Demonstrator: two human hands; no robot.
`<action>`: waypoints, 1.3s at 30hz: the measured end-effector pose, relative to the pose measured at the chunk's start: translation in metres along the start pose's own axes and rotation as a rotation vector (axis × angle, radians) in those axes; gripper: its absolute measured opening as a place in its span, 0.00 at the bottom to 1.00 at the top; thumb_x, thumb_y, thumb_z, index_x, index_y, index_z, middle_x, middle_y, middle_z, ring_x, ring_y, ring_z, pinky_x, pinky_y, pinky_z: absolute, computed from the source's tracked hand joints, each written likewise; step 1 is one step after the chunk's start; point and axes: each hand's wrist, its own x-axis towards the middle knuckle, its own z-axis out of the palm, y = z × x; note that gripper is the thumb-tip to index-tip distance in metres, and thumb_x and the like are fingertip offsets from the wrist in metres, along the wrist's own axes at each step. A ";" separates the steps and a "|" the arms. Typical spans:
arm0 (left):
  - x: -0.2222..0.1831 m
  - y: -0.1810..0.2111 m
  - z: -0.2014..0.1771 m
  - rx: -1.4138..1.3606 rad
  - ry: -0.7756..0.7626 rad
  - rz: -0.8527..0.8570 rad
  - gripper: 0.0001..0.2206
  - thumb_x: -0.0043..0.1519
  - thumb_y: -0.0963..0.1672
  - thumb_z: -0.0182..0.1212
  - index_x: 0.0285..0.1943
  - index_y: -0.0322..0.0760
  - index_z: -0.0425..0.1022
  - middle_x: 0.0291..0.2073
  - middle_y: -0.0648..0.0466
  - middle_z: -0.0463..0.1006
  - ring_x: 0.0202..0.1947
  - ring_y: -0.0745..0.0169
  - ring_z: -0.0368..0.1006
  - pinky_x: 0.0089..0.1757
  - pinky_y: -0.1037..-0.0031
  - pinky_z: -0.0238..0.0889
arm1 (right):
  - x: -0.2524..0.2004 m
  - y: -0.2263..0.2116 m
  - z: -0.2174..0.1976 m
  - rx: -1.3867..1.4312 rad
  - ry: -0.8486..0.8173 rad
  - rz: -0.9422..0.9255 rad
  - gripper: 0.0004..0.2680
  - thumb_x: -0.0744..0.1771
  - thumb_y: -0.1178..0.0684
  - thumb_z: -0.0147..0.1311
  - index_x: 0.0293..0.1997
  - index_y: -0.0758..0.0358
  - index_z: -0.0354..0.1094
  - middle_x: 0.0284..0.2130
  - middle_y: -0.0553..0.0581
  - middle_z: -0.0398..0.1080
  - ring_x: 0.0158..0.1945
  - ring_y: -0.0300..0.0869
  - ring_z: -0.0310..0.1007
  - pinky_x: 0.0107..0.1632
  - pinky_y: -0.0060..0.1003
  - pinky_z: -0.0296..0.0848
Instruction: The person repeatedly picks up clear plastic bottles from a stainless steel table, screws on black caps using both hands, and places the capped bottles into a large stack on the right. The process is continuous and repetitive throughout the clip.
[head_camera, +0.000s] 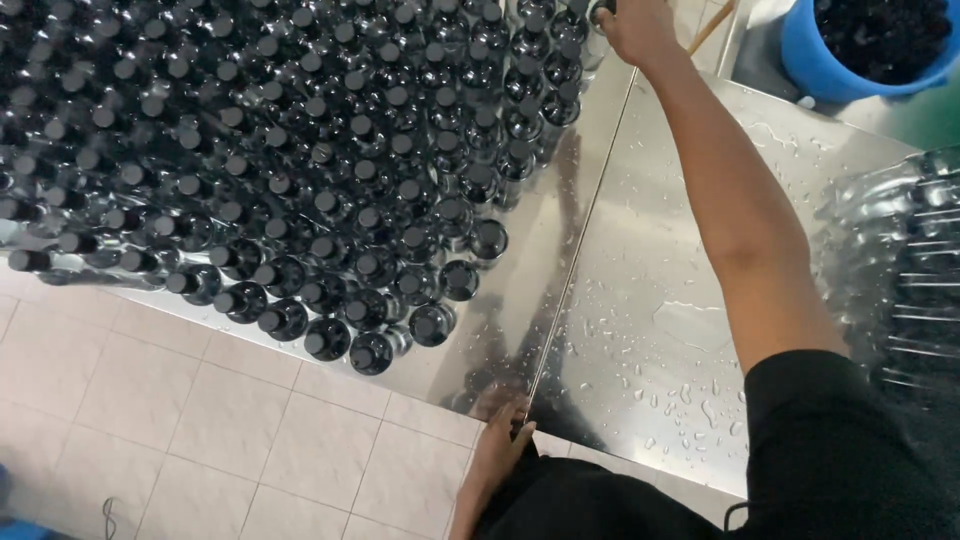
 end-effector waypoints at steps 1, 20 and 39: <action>0.005 -0.004 0.002 -0.010 0.001 0.043 0.21 0.70 0.48 0.63 0.73 0.46 0.71 0.63 0.52 0.82 0.63 0.52 0.79 0.58 0.61 0.72 | -0.012 -0.010 -0.018 0.064 -0.034 0.073 0.10 0.78 0.48 0.58 0.58 0.64 0.66 0.49 0.67 0.71 0.45 0.67 0.71 0.38 0.61 0.69; 0.074 0.245 0.108 -0.675 -0.603 0.472 0.41 0.51 0.45 0.88 0.71 0.35 0.66 0.51 0.40 0.83 0.52 0.48 0.84 0.49 0.59 0.81 | -0.392 -0.129 -0.383 1.060 -0.175 0.868 0.09 0.69 0.58 0.62 0.53 0.70 0.77 0.20 0.63 0.69 0.14 0.41 0.65 0.16 0.34 0.63; 0.060 0.200 0.199 -0.514 -0.462 -0.009 0.26 0.66 0.51 0.75 0.66 0.34 0.74 0.53 0.43 0.85 0.49 0.48 0.86 0.46 0.56 0.82 | -0.694 -0.120 -0.284 1.363 -0.226 1.212 0.17 0.75 0.46 0.48 0.65 0.70 0.72 0.25 0.62 0.71 0.29 0.45 0.76 0.31 0.38 0.79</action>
